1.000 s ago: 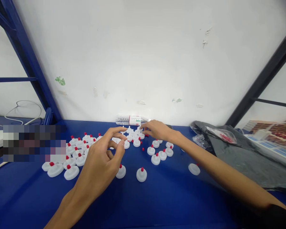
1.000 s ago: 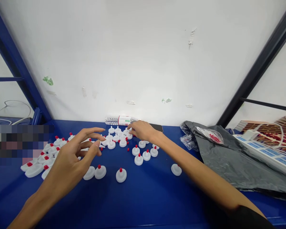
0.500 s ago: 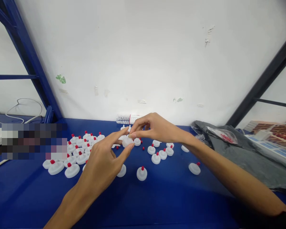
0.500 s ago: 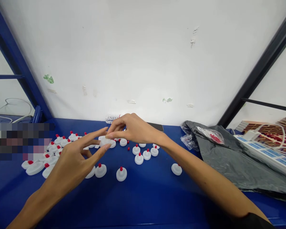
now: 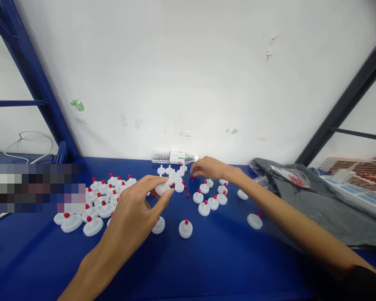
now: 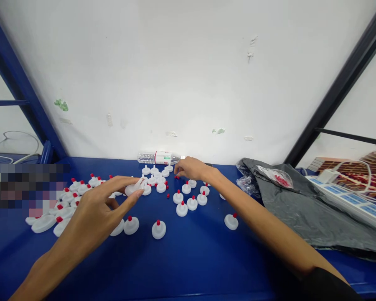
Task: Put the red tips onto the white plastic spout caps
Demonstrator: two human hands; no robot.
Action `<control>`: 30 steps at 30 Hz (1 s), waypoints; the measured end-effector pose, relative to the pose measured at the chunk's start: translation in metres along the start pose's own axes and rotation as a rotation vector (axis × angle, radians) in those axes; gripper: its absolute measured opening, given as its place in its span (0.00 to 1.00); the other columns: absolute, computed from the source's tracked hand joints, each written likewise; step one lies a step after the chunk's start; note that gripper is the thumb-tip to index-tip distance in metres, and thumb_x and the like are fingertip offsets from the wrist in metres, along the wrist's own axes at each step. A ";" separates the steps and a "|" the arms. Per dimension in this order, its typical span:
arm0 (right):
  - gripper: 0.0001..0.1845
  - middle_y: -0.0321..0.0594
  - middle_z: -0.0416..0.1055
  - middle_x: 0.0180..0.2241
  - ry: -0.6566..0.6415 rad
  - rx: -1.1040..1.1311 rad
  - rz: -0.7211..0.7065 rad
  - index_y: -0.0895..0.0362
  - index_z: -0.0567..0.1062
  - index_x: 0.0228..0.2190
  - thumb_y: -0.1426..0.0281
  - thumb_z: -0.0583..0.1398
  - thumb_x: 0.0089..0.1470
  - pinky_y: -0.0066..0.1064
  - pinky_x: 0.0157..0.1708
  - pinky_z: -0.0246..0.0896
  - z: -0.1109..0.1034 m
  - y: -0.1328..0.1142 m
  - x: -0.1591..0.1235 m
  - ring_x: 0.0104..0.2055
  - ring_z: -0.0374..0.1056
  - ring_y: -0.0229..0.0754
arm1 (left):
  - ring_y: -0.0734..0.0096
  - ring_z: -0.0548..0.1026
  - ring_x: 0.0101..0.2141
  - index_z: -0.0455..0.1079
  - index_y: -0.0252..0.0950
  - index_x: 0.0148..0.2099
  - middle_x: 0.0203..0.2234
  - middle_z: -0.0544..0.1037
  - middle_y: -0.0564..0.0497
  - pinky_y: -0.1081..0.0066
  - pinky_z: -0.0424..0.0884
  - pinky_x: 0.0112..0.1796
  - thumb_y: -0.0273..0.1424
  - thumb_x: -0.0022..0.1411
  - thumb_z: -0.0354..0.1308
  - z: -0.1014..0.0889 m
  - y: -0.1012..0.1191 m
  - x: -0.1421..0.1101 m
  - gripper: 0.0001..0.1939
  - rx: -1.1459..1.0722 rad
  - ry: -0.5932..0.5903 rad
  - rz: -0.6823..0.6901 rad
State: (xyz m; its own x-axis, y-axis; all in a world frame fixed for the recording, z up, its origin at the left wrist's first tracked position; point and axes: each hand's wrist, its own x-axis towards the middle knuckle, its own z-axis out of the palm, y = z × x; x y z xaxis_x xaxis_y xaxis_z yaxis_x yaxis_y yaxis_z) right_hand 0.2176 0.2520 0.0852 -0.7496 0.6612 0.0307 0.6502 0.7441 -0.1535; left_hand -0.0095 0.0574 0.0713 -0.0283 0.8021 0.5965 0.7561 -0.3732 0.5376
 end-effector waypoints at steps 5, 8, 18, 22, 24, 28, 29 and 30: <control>0.09 0.42 0.82 0.37 -0.036 0.026 -0.009 0.56 0.82 0.41 0.71 0.64 0.58 0.31 0.36 0.62 0.009 0.004 0.003 0.37 0.75 0.44 | 0.73 0.77 0.28 0.78 0.44 0.49 0.39 0.81 0.53 0.73 0.69 0.25 0.41 0.68 0.59 0.001 0.000 0.000 0.12 0.014 -0.019 0.037; 0.07 0.42 0.82 0.36 -0.039 0.050 -0.005 0.56 0.82 0.38 0.73 0.63 0.58 0.30 0.35 0.63 0.012 0.004 0.004 0.37 0.76 0.44 | 0.73 0.76 0.28 0.78 0.44 0.49 0.39 0.80 0.53 0.73 0.70 0.26 0.41 0.68 0.59 0.002 -0.001 0.000 0.12 0.015 -0.021 0.053; 0.06 0.40 0.78 0.28 -0.074 0.026 -0.038 0.58 0.81 0.30 0.69 0.66 0.57 0.31 0.31 0.58 0.013 0.004 0.007 0.30 0.71 0.41 | 0.76 0.73 0.23 0.77 0.42 0.49 0.38 0.79 0.53 0.73 0.62 0.20 0.42 0.69 0.58 0.003 -0.003 0.000 0.13 0.046 -0.048 0.054; 0.05 0.39 0.77 0.28 -0.069 0.006 -0.047 0.58 0.80 0.29 0.72 0.65 0.57 0.30 0.31 0.56 0.012 0.000 0.007 0.31 0.70 0.41 | 0.78 0.69 0.20 0.77 0.42 0.49 0.36 0.79 0.54 0.74 0.62 0.19 0.39 0.68 0.58 0.004 -0.005 0.001 0.12 0.048 -0.034 0.087; 0.05 0.39 0.77 0.28 -0.072 0.008 -0.049 0.58 0.79 0.29 0.73 0.65 0.57 0.30 0.31 0.55 0.012 -0.001 0.006 0.31 0.69 0.40 | 0.79 0.68 0.19 0.77 0.42 0.48 0.36 0.79 0.55 0.74 0.63 0.20 0.38 0.68 0.59 0.004 -0.005 0.002 0.11 0.051 -0.032 0.094; 0.05 0.37 0.75 0.26 -0.082 0.026 -0.064 0.58 0.79 0.28 0.74 0.65 0.57 0.30 0.30 0.54 0.010 0.001 0.005 0.29 0.67 0.39 | 0.79 0.68 0.19 0.77 0.42 0.48 0.35 0.79 0.55 0.73 0.68 0.25 0.38 0.68 0.59 0.004 -0.005 0.002 0.11 0.069 -0.034 0.099; 0.06 0.37 0.75 0.26 -0.084 0.036 -0.067 0.58 0.79 0.28 0.73 0.65 0.57 0.30 0.30 0.54 0.008 0.002 0.005 0.29 0.67 0.39 | 0.79 0.68 0.19 0.77 0.42 0.48 0.36 0.79 0.55 0.72 0.70 0.27 0.38 0.68 0.59 0.004 -0.005 0.002 0.11 0.069 -0.032 0.099; 0.06 0.37 0.75 0.26 -0.083 0.049 -0.070 0.58 0.79 0.28 0.73 0.65 0.57 0.30 0.30 0.54 0.006 0.003 0.004 0.29 0.67 0.38 | 0.78 0.69 0.20 0.77 0.42 0.48 0.36 0.79 0.56 0.72 0.71 0.29 0.38 0.68 0.59 0.004 -0.005 0.002 0.10 0.067 -0.031 0.101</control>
State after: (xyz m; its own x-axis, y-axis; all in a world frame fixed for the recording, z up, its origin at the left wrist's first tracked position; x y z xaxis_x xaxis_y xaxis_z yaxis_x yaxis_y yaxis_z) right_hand 0.2158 0.2560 0.0789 -0.8020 0.5961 -0.0390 0.5906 0.7813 -0.2018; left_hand -0.0104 0.0627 0.0675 0.0697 0.7765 0.6263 0.7964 -0.4214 0.4339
